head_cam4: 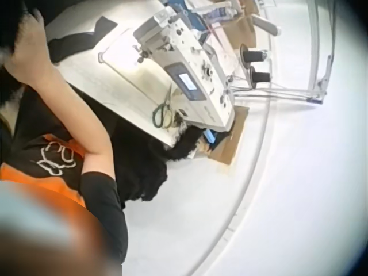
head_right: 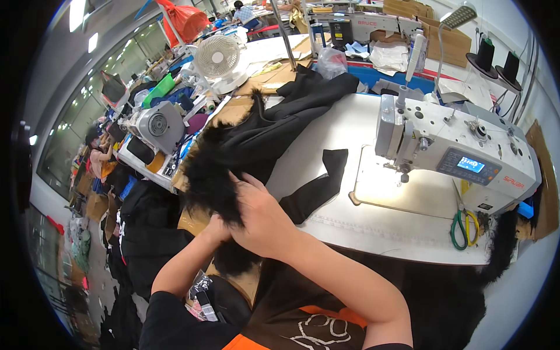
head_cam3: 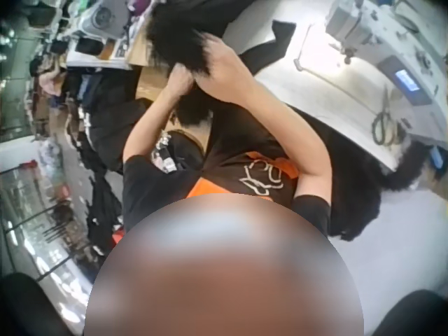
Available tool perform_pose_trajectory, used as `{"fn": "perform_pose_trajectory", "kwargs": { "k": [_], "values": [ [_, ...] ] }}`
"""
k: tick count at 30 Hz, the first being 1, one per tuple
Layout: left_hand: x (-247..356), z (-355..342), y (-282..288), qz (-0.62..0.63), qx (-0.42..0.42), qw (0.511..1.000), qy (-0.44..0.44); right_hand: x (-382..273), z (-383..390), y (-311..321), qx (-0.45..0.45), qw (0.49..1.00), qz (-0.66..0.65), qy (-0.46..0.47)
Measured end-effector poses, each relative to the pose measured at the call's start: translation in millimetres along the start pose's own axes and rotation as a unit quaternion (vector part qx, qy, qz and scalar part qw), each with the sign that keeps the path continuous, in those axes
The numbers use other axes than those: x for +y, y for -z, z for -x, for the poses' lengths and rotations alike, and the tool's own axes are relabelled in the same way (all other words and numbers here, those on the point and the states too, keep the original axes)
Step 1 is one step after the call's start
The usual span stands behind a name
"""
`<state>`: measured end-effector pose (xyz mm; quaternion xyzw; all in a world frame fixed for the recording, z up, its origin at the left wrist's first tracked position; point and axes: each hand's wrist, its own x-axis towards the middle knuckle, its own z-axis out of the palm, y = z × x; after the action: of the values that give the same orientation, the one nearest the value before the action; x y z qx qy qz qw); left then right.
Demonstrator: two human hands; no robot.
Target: Sewing faux fur trim onto a black fabric garment using an industrial sewing machine and trimming with scissors.
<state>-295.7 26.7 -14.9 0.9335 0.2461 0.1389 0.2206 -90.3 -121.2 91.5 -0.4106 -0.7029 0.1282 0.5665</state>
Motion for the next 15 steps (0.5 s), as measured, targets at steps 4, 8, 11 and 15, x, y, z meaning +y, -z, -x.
{"fn": "perform_pose_trajectory", "kwargs": {
  "k": [4,8,11,15],
  "values": [
    [-12.1,17.4,60.0,0.241,0.029,0.97,-0.018,-5.8,9.6,4.0,0.005,0.995,-0.037,-0.087],
    [-44.5,7.2,88.5,0.669,0.062,0.726,0.145,12.1,47.2,-28.0,0.094,0.992,0.056,-0.067],
    [-30.9,-3.8,105.1,0.634,0.09,0.758,0.127,13.9,34.1,-55.7,0.187,0.968,0.127,-0.114],
    [-52.3,-28.7,190.8,0.58,0.143,0.794,0.115,20.1,10.8,-44.9,-0.002,0.972,0.009,-0.237]
  ]
}}
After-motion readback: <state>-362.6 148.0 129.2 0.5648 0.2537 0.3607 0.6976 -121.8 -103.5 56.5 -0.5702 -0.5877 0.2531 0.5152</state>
